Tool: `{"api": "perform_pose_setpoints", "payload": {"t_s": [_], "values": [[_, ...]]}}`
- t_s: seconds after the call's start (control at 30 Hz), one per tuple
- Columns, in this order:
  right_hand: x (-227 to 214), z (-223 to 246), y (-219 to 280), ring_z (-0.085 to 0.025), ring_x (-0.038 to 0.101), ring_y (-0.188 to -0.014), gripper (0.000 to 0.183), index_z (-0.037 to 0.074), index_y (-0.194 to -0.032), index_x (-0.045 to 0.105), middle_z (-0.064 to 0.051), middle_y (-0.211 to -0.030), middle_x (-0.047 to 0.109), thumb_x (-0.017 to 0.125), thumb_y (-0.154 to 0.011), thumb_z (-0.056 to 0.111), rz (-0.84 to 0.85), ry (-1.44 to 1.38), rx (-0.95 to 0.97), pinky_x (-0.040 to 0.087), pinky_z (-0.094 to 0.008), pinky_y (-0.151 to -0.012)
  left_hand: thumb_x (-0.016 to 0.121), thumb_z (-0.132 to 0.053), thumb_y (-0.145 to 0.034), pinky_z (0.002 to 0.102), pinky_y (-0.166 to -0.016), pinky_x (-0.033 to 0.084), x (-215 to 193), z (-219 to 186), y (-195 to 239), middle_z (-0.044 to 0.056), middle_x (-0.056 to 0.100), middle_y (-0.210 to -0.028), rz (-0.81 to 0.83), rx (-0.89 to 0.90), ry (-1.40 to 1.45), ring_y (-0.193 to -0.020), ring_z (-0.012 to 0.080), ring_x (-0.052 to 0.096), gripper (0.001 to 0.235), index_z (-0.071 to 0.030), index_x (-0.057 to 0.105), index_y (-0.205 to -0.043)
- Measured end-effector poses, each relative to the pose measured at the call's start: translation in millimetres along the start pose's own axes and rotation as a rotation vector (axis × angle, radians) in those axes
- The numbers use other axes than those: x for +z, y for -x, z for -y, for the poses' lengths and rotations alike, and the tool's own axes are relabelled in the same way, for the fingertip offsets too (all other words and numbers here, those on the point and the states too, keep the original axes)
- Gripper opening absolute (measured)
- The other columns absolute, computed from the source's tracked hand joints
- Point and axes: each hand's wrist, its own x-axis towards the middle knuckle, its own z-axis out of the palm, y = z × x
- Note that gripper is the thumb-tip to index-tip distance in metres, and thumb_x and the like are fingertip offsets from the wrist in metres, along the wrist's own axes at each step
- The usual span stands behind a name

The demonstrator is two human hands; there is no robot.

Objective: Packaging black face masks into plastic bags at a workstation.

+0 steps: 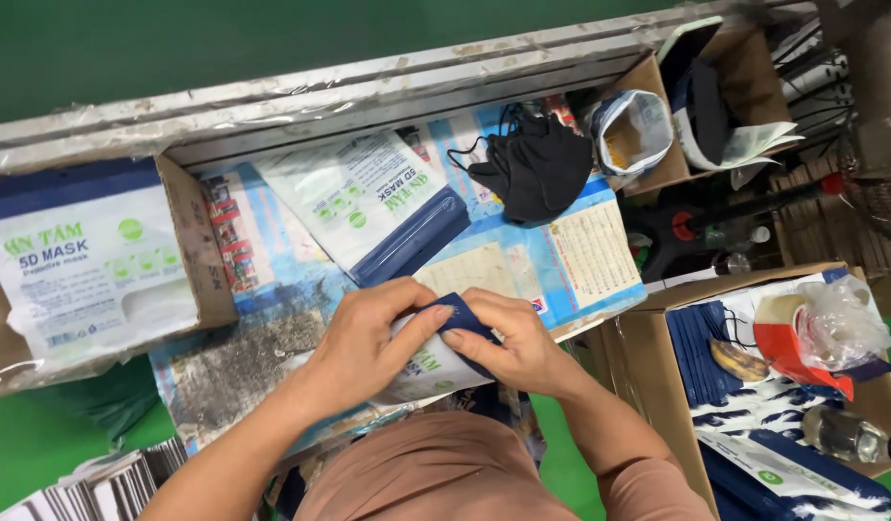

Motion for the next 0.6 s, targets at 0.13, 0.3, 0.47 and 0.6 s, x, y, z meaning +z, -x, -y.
{"api": "perform_pose_setpoints", "payload": {"t_s": [0.13, 0.3, 0.47, 0.6], "values": [[9.3, -4.7, 14.9, -0.017, 0.062, -0.073, 0.012, -0.004, -0.095, 0.067, -0.009, -0.084, 0.065, 0.07, -0.094, 0.008, -0.035, -0.012, 0.083, 0.049, -0.03, -0.067, 0.069, -0.014, -0.096, 0.035, -0.057, 0.05, 8.1, 0.4, 6.5, 0.012, 0.068, -0.082, -0.182, 0.152, -0.132, -0.065, 0.0269, 0.068, 0.013, -0.001, 0.068, -0.095], [-5.7, -30.6, 27.2, -0.016, 0.058, -0.075, 0.013, -0.005, -0.095, 0.069, -0.009, -0.085, 0.064, 0.071, -0.094, 0.007, -0.015, -0.084, 0.098, 0.046, -0.029, -0.066, 0.071, -0.014, -0.094, 0.03, -0.056, 0.049, -2.9, 12.4, 7.0, 0.009, 0.069, -0.078, -0.267, 0.101, -0.123, -0.063, 0.0195, 0.067, 0.013, -0.001, 0.068, -0.092], [-3.6, -32.5, 33.6, -0.013, 0.058, -0.073, 0.014, -0.004, -0.088, 0.069, -0.006, -0.081, 0.064, 0.072, -0.094, 0.008, -0.171, -0.078, 0.117, 0.045, -0.028, -0.065, 0.074, -0.018, -0.093, 0.028, -0.062, 0.052, -17.3, 12.5, 0.7, 0.005, 0.071, -0.077, -0.244, -0.046, 0.064, -0.069, 0.0137, 0.064, 0.018, 0.0, 0.07, -0.096], [-14.0, -41.6, 33.4, -0.013, 0.056, -0.068, 0.016, -0.005, -0.086, 0.069, -0.006, -0.076, 0.062, 0.073, -0.093, 0.009, -0.034, -0.093, 0.136, 0.043, -0.028, -0.06, 0.078, -0.016, -0.087, 0.027, -0.063, 0.053, -22.8, 11.7, 1.4, 0.006, 0.073, -0.081, -0.065, -0.034, 0.124, -0.072, 0.0098, 0.067, 0.017, -0.002, 0.079, -0.096]]}}
